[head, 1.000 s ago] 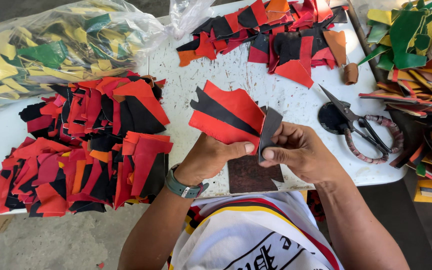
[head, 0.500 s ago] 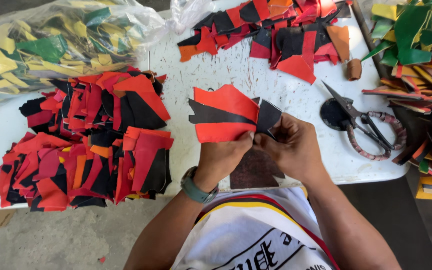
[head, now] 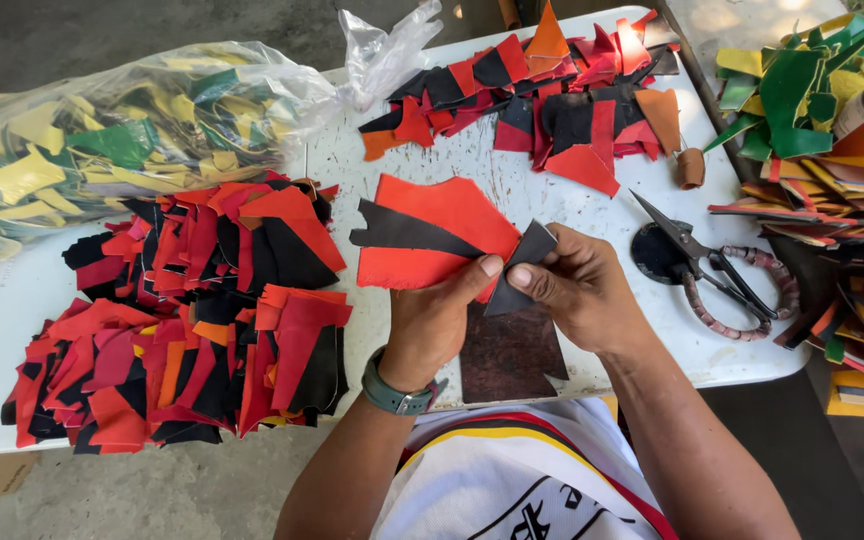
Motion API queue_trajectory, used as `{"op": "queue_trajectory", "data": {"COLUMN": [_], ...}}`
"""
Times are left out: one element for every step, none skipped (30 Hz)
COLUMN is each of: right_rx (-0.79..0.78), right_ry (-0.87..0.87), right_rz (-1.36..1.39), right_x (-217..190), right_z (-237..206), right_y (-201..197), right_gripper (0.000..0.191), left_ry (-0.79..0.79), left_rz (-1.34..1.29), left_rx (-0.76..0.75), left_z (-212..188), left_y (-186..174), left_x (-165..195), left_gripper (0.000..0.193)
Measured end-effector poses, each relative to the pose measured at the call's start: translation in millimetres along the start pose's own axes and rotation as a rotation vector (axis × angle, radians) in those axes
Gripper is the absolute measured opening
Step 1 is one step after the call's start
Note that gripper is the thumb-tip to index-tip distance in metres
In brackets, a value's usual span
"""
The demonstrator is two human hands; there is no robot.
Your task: The person repeatedly picks red and black cut pieces from a table, aligns them, folds them together, and places the assembled units into a growing pile. The person handles the pieces by hand without visible tools and works at a white table outdoors.
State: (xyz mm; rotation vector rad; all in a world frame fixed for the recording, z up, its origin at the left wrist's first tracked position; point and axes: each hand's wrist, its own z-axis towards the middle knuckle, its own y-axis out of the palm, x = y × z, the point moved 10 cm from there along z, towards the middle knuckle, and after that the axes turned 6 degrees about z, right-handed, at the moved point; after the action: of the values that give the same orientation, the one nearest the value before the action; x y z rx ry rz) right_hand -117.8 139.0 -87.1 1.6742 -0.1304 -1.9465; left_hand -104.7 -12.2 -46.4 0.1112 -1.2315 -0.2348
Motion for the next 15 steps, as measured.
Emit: {"op": "queue_trajectory", "data": {"right_rx": [-0.025, -0.049, -0.003, 0.044, 0.092, 0.119, 0.147, 0.177, 0.153, 0.127, 0.101, 0.109, 0.116, 0.123, 0.147], "right_ry": [-0.053, -0.105, -0.097, -0.089, -0.082, -0.059, -0.035, -0.010, -0.035, -0.062, -0.087, -0.096, -0.104, -0.114, -0.110], "right_rz": [0.025, 0.049, 0.017, -0.014, -0.046, -0.100, -0.154, -0.207, -0.184, -0.162, -0.141, -0.174, -0.209, -0.243, -0.270], "right_x": [-2, -5, -2, 1, 2, 5, 7, 8, 5, 1, -3, -6, -9, -12, -12], "right_z": [0, 0, -1, -2, -4, -5, -6, -8, -8, -8, -8, -8, -9, -10, -12], "right_y": [3, 6, 1, -3, -8, -10, -13, -17, -14, -12, -9, -9, -9, -8, -8], "right_gripper": [0.019, 0.018, 0.020, 0.023, 0.025, 0.023, 0.021, 0.019, 0.016, 0.014, 0.012, 0.012, 0.012, 0.013, 0.013], "left_ry": [-0.016, -0.033, -0.048, -0.065, -0.080, -0.023, 0.032, 0.085, 0.103, 0.123, 0.143, 0.296, 0.445, 0.591, 0.483], "left_rz": [-0.204, -0.408, -0.428, -0.448, -0.467, -0.424, -0.380, -0.337, -0.266, -0.195, -0.125, 0.196, 0.518, 0.841, 0.697], "left_rx": [0.007, 0.014, 0.037, 0.060, 0.081, 0.077, 0.072, 0.067, 0.085, 0.103, 0.122, 0.102, 0.081, 0.058, 0.076], "left_z": [0, 1, 0, -2, -3, -3, -5, -6, -6, -7, -7, -10, -15, -22, -18], "left_y": [2, 4, 3, 2, 2, 3, 4, 5, 4, 2, 0, 5, 13, 26, 17], "left_x": [-5, -11, -16, -22, -27, -24, -20, -15, -13, -10, -6, 13, 28, 38, 31], "left_gripper": [0.028, 0.033, 0.033, 0.034, 0.035, 0.032, 0.030, 0.027, 0.026, 0.024, 0.023, 0.019, 0.015, 0.011, 0.010]}}
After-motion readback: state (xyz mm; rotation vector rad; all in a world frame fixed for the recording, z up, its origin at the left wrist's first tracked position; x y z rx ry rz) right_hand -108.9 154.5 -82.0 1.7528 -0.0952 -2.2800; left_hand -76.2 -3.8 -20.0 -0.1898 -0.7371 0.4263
